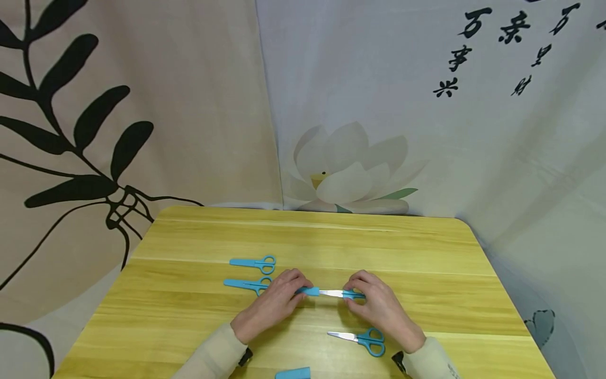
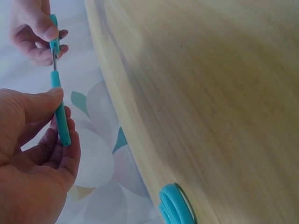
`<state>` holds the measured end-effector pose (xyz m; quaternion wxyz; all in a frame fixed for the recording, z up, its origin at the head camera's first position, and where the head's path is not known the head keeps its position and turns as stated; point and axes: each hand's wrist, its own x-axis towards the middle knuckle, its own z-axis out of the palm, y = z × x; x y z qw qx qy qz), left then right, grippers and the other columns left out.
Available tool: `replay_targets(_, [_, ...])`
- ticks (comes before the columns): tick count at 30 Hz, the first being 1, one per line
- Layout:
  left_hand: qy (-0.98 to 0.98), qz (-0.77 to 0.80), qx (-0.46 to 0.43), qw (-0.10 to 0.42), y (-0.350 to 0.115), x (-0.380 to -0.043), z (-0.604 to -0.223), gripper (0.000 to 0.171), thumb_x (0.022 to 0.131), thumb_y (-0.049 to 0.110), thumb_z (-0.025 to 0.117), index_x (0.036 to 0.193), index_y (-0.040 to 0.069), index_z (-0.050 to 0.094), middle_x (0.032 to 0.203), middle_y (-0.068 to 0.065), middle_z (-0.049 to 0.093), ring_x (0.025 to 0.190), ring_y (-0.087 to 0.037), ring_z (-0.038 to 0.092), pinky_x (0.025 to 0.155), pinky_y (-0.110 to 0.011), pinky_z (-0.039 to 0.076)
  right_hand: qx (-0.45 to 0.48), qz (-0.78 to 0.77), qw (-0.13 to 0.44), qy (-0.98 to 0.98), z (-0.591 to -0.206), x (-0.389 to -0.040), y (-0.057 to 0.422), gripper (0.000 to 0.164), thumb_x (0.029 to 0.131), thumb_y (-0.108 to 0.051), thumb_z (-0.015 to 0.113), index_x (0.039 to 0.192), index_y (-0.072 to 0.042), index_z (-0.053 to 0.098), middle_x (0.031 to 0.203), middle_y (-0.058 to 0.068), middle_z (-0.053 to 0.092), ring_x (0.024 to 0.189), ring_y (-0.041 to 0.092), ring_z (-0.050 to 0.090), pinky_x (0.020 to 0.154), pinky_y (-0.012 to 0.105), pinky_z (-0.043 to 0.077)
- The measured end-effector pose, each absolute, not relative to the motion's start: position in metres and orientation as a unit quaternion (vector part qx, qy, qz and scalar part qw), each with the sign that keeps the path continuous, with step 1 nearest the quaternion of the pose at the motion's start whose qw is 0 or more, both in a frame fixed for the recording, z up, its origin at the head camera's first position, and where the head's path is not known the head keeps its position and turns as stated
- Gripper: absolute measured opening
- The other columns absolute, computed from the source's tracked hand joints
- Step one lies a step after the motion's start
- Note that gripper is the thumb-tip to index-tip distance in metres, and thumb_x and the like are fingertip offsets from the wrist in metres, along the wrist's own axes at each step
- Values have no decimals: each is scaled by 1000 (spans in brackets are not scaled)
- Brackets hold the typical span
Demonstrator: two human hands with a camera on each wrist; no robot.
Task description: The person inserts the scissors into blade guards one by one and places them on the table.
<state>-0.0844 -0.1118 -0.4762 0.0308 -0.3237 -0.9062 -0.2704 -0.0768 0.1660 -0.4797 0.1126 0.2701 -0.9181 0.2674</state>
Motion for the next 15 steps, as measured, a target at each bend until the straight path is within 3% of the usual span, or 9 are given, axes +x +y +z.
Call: replay_targets(15, [-906,-266,-329,31,-111,-84,-474,16,99,11,71,115,12,74,110,3,62,101,-14,57,87,-31,53,274,270,107,-917,-477,-79,161,19,82,-16,88,97,-15,78,106,-6,65,94,14,63,77,33,57])
